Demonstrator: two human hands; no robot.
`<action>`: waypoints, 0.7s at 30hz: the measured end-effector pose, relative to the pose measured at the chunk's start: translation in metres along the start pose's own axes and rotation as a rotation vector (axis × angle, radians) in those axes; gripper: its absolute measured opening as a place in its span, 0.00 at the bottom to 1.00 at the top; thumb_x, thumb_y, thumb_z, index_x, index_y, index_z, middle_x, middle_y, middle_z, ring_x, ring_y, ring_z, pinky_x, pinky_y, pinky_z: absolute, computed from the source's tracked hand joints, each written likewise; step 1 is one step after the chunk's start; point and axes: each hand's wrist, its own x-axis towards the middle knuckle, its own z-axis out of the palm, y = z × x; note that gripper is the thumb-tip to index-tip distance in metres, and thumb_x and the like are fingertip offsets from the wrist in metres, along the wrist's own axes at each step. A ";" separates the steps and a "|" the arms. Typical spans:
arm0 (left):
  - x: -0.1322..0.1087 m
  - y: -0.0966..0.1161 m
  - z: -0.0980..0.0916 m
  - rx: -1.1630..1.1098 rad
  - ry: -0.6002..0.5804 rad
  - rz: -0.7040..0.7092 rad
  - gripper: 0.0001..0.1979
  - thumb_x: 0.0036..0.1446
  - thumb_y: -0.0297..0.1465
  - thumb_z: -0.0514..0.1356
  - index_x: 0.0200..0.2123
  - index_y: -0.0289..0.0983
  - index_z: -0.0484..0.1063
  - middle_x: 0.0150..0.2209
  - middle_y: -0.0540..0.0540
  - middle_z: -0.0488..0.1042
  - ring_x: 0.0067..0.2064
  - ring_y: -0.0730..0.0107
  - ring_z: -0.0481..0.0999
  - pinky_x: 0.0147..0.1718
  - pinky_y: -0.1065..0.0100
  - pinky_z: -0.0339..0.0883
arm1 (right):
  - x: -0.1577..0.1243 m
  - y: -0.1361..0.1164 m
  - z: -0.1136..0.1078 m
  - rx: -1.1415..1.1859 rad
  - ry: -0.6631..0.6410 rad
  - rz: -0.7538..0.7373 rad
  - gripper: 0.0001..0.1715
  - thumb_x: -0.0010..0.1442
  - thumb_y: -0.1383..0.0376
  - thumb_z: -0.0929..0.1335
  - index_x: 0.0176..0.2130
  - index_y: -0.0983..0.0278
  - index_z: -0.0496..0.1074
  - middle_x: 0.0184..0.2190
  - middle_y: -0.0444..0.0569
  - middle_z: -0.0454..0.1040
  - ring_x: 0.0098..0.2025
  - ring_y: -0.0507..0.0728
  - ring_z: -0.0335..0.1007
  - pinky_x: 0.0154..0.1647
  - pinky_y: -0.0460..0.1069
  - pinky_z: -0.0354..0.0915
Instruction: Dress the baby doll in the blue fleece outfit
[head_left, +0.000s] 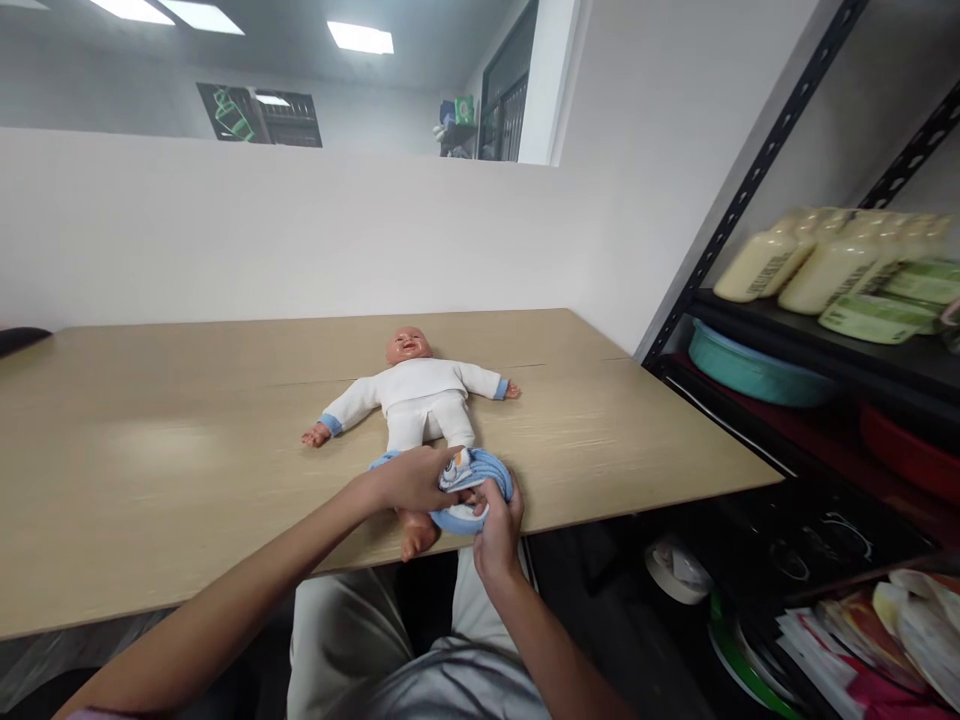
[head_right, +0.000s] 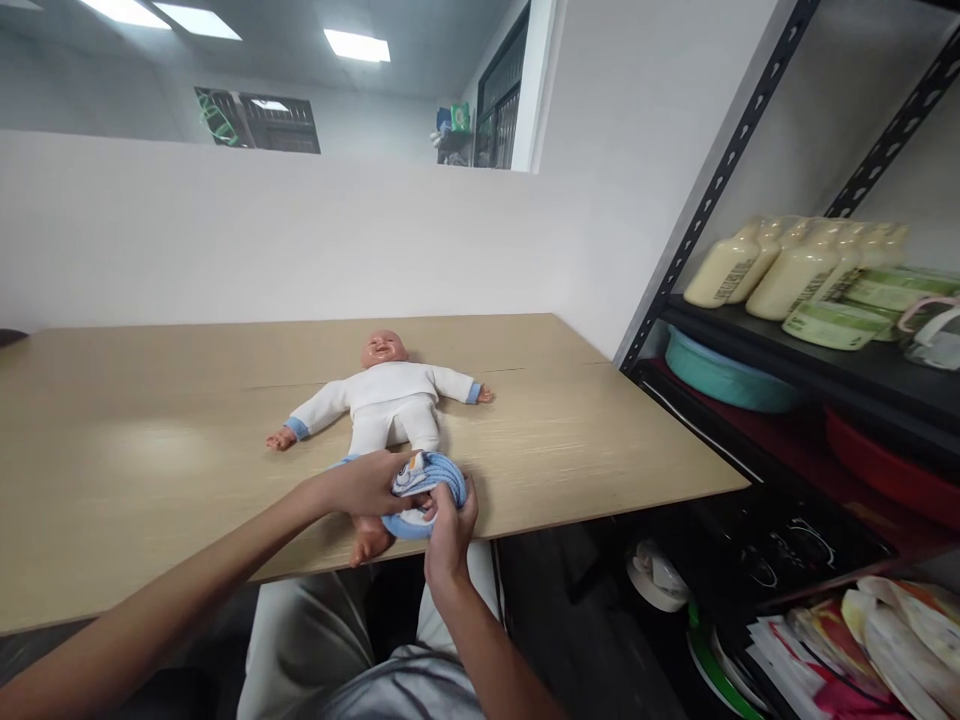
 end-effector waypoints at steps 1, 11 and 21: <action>-0.003 0.001 -0.001 0.045 0.026 0.017 0.13 0.63 0.42 0.60 0.45 0.40 0.72 0.37 0.45 0.80 0.38 0.55 0.79 0.44 0.60 0.68 | -0.001 0.000 0.000 -0.007 -0.003 -0.005 0.12 0.47 0.64 0.71 0.32 0.60 0.65 0.20 0.33 0.63 0.22 0.48 0.55 0.24 0.44 0.58; -0.002 -0.010 0.004 0.057 0.022 0.088 0.15 0.52 0.35 0.69 0.43 0.40 0.74 0.44 0.43 0.73 0.51 0.49 0.73 0.56 0.52 0.66 | -0.007 0.011 -0.006 -0.064 -0.109 -0.062 0.12 0.49 0.65 0.70 0.34 0.60 0.66 0.18 0.32 0.62 0.21 0.49 0.52 0.26 0.45 0.59; -0.012 -0.013 -0.012 -0.537 0.106 0.115 0.42 0.52 0.32 0.71 0.69 0.45 0.63 0.61 0.41 0.70 0.64 0.49 0.70 0.62 0.53 0.67 | 0.000 -0.008 -0.005 -0.113 -0.273 -0.086 0.14 0.50 0.65 0.72 0.38 0.60 0.67 0.21 0.34 0.65 0.24 0.50 0.59 0.29 0.45 0.60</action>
